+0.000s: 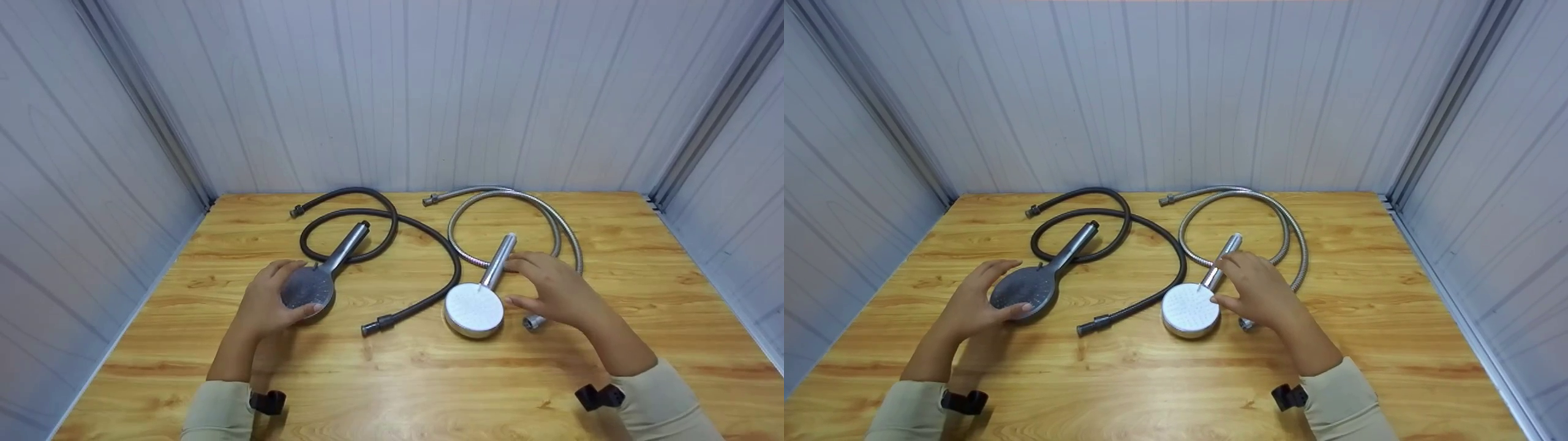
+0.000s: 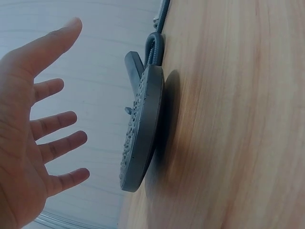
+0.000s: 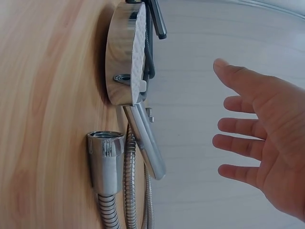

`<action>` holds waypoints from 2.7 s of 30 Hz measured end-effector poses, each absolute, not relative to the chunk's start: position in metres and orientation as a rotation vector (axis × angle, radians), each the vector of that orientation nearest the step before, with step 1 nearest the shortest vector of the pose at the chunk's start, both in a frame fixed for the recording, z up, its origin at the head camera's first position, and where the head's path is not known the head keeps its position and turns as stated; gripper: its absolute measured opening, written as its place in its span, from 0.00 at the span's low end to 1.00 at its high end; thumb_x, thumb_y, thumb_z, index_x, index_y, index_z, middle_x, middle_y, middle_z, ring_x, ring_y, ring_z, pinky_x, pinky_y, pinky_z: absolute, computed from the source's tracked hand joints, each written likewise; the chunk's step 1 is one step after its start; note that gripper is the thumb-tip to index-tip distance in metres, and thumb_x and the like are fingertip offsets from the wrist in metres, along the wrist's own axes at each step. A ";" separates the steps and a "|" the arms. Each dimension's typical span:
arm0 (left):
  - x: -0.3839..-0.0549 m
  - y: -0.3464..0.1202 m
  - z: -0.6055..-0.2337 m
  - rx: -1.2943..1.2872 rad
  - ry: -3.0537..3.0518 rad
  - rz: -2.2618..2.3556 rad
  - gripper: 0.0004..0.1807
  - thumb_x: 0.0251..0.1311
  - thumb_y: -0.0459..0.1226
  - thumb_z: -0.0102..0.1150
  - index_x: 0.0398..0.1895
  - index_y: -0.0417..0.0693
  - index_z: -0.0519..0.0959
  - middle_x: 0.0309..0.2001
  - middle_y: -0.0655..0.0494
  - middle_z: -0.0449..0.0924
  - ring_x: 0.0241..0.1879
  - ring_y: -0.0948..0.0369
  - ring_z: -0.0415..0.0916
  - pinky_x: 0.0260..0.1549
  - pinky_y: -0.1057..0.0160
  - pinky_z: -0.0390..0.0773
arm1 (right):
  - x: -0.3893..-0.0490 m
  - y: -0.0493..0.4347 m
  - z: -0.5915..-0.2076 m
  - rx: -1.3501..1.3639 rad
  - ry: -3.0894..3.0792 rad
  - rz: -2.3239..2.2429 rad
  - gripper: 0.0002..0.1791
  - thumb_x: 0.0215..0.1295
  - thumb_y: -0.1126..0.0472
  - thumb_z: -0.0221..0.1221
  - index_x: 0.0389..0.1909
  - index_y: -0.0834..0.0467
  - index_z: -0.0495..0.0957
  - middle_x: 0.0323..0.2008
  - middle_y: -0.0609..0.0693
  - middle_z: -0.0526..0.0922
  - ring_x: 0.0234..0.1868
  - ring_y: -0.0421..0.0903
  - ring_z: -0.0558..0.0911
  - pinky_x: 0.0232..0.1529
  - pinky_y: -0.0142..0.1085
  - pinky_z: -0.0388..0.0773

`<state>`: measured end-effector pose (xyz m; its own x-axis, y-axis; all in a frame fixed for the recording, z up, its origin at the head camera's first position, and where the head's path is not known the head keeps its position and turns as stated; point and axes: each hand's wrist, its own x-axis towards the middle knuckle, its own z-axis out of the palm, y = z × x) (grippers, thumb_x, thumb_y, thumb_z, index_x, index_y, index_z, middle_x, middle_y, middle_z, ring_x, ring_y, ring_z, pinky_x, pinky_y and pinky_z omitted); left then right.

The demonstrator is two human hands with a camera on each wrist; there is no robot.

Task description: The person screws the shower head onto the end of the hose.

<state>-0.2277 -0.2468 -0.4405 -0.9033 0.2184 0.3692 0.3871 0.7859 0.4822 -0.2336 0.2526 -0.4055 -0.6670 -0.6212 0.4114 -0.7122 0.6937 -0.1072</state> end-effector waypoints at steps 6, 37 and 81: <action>-0.229 -0.247 -0.441 -0.465 -2.687 -0.834 0.45 0.41 0.58 0.75 0.64 0.49 0.73 0.60 0.46 0.71 0.59 0.44 0.68 0.54 0.38 0.68 | -0.235 0.247 -0.404 1.062 -2.546 0.386 0.29 0.51 0.54 0.74 0.51 0.63 0.78 0.50 0.59 0.80 0.52 0.59 0.78 0.52 0.53 0.74; -0.239 -0.241 -0.444 -0.463 -2.666 -0.864 0.38 0.42 0.52 0.76 0.58 0.48 0.77 0.54 0.47 0.76 0.55 0.47 0.72 0.53 0.41 0.70 | -0.241 0.214 -0.397 1.175 -2.633 0.387 0.29 0.56 0.49 0.70 0.52 0.64 0.78 0.50 0.58 0.79 0.52 0.57 0.77 0.54 0.51 0.73; -0.245 -0.227 -0.446 -0.484 -2.586 -1.014 0.35 0.43 0.47 0.78 0.55 0.43 0.80 0.53 0.46 0.78 0.55 0.48 0.71 0.52 0.43 0.70 | -0.250 0.170 -0.418 1.368 -2.511 0.430 0.24 0.55 0.54 0.71 0.48 0.63 0.78 0.47 0.55 0.79 0.49 0.52 0.78 0.51 0.46 0.75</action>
